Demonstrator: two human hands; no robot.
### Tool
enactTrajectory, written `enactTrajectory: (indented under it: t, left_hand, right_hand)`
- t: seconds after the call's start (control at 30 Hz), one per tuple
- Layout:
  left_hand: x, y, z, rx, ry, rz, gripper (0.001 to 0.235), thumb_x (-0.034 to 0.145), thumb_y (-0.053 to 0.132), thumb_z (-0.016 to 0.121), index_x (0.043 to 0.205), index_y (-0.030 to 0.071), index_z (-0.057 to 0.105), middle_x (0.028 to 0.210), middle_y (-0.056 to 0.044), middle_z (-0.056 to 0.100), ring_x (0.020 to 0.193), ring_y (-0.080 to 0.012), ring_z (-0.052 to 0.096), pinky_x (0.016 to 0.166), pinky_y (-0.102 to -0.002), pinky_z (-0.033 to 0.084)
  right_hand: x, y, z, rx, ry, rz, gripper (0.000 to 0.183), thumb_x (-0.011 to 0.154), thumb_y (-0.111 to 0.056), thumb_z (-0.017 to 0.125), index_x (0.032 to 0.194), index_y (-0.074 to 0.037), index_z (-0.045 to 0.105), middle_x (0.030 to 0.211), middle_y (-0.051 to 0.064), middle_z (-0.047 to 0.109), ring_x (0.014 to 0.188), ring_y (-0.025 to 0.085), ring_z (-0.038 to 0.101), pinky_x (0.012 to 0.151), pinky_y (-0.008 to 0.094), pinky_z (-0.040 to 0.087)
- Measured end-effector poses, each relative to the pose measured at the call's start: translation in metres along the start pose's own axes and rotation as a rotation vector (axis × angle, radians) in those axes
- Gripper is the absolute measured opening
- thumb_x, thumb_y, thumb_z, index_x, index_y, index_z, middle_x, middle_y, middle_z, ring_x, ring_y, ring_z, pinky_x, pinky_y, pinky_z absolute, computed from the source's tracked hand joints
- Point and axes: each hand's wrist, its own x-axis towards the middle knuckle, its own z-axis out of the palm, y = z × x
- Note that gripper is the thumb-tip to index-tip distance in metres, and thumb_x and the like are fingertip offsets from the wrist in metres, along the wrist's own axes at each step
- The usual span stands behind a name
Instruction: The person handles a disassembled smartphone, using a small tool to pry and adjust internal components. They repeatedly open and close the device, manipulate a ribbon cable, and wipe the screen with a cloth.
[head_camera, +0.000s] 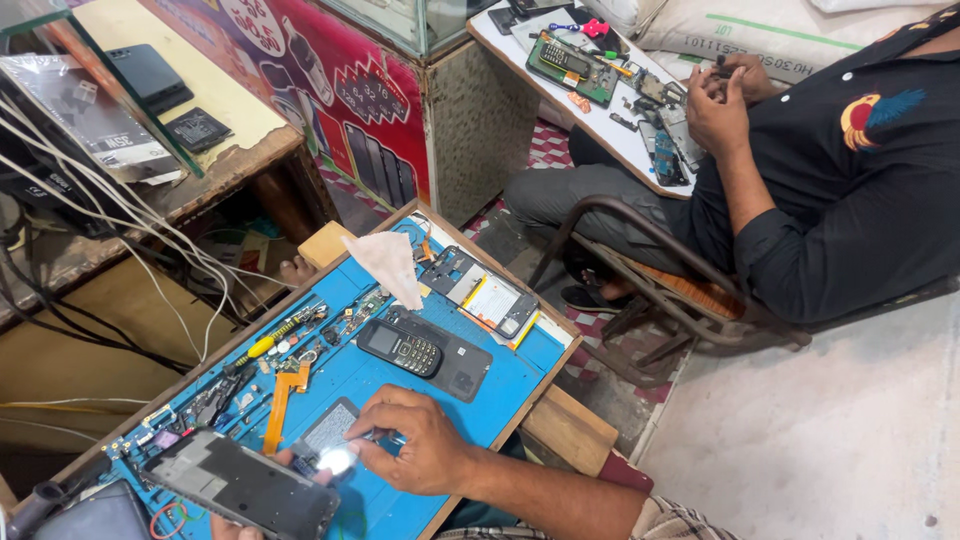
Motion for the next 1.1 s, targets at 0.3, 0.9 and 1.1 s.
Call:
enactTrajectory:
  t: [0.3,0.9,1.1]
  left_hand:
    - [0.014,0.012,0.013,0.213,0.25,0.02,0.09,0.082,0.025,0.077,0.156,0.003,0.03,0.144,-0.03,0.05,0.121,-0.0452,0.059,0.098,-0.061,0.054]
    - [-0.042,0.094,0.118,0.304,0.073,0.278,0.108,0.07,0.015,0.091,0.155,0.003,0.026,0.147,-0.021,0.053,0.132,-0.0306,0.058,0.111,-0.046,0.05]
    - [-0.045,0.103,0.117,0.647,0.021,0.445,0.101,0.069,0.017,0.092,0.152,0.002,0.035,0.142,-0.016,0.06,0.129,-0.0263,0.064,0.112,-0.041,0.053]
  right_hand:
    - [-0.002,0.004,0.0,-0.077,0.025,-0.033,0.015,0.093,-0.013,0.073,0.107,-0.007,0.076,0.101,0.009,0.065,0.092,0.022,0.067,0.08,0.034,0.055]
    - [0.005,0.014,0.028,-0.129,-0.023,-0.007,0.018,0.091,-0.005,0.073,0.109,-0.003,0.075,0.09,0.007,0.068,0.071,0.014,0.063,0.063,0.027,0.052]
    - [0.003,0.019,0.036,-0.043,0.038,0.079,0.012,0.089,-0.004,0.072,0.099,0.0,0.076,0.096,0.005,0.069,0.076,0.01,0.061,0.063,0.025,0.05]
